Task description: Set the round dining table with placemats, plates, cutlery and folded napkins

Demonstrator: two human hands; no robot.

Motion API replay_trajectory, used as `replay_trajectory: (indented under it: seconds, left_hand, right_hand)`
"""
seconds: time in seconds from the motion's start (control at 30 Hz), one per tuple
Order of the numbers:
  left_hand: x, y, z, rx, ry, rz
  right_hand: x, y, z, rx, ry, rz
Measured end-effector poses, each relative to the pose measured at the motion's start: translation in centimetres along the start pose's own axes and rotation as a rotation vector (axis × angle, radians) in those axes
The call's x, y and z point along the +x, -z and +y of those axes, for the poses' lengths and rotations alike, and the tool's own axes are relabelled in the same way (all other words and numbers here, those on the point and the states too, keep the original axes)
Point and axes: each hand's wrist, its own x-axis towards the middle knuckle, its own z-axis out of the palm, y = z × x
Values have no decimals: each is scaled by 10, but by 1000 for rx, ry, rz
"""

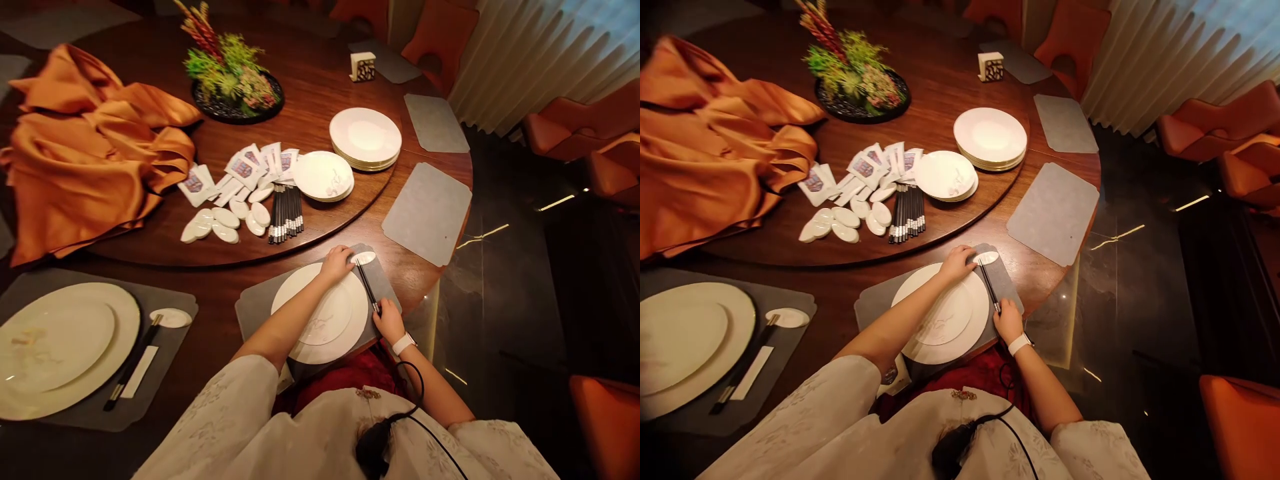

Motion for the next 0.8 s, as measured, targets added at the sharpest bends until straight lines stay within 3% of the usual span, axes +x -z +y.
replay_trajectory:
  seconds: [0.07, 0.17, 0.3, 0.37, 0.47, 0.57, 0.7, 0.8]
  left_hand:
    - [5, 26, -13, -83, -52, 83]
    - [18, 93, -54, -85, -1, 325]
    - [33, 194, -142, 48, 456, 633]
    - [38, 227, -183, 73, 701, 608]
    - [43, 247, -225, 120, 848, 459]
    - [44, 247, -240, 233, 816, 380]
    - [27, 252, -230, 329, 766, 407]
    - [-3, 251, -199, 302, 667, 513]
  right_hand:
    - [0, -3, 7, 37, 38, 48]
    - [0, -4, 17, 126, 110, 146]
    - [-3, 5, 18, 295, 153, 219]
    - [-4, 11, 11, 366, 125, 213]
    - [-2, 21, -8, 434, 89, 206]
    - [3, 31, -31, 450, 108, 201]
    - [13, 41, -61, 455, 178, 185]
    - [21, 50, -86, 450, 270, 193]
